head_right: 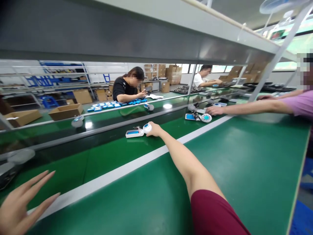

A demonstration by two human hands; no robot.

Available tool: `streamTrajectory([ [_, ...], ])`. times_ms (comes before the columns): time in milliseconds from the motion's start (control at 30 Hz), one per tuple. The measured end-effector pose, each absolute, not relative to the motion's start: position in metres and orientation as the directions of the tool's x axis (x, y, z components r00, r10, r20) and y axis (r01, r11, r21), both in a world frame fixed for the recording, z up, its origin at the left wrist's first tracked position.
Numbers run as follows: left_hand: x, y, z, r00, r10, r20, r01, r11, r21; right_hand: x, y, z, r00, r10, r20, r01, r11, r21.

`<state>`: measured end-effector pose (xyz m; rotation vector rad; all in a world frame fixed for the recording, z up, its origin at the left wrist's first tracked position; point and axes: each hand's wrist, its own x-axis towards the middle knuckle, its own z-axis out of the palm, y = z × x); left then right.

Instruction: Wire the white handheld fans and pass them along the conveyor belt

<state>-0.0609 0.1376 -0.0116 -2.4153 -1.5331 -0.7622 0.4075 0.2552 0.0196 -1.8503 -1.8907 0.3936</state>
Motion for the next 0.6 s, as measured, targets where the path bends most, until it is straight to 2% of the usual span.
streamTrajectory([
  [100,-0.031,0.124,0.015,0.321,0.837,0.443,0.882,-0.434,0.182,0.373,0.245,0.028,-0.204,0.971,0.123,0.789,0.237,-0.567],
  [167,-0.009,0.118,0.035,0.293,0.855,0.428,0.870,-0.424,0.250,0.343,0.232,0.037,-0.397,0.911,0.112,0.695,0.378,-0.612],
  [267,0.013,0.109,0.048,0.419,0.835,0.357,0.801,-0.525,0.288,0.295,0.208,0.047,-0.722,0.683,0.107,0.419,0.556,-0.718],
  [333,0.021,0.098,0.044,0.505,0.827,0.248,0.734,-0.562,0.381,0.266,0.193,0.048,-0.859,0.504,0.090,0.271,0.597,-0.755],
  [400,0.025,0.085,0.036,0.491,0.858,0.153,0.710,-0.495,0.501,0.243,0.177,0.043,-0.872,0.488,0.036,0.324,0.631,-0.705],
  [500,0.027,0.066,0.025,0.321,0.944,0.083,0.690,-0.293,0.662,0.222,0.147,0.032,-0.701,0.710,0.063,0.548,0.593,-0.590],
  [600,0.026,0.058,0.022,0.231,0.973,0.011,0.599,-0.151,0.786,0.211,0.111,0.025,-0.546,0.822,0.164,0.550,0.499,-0.669],
])
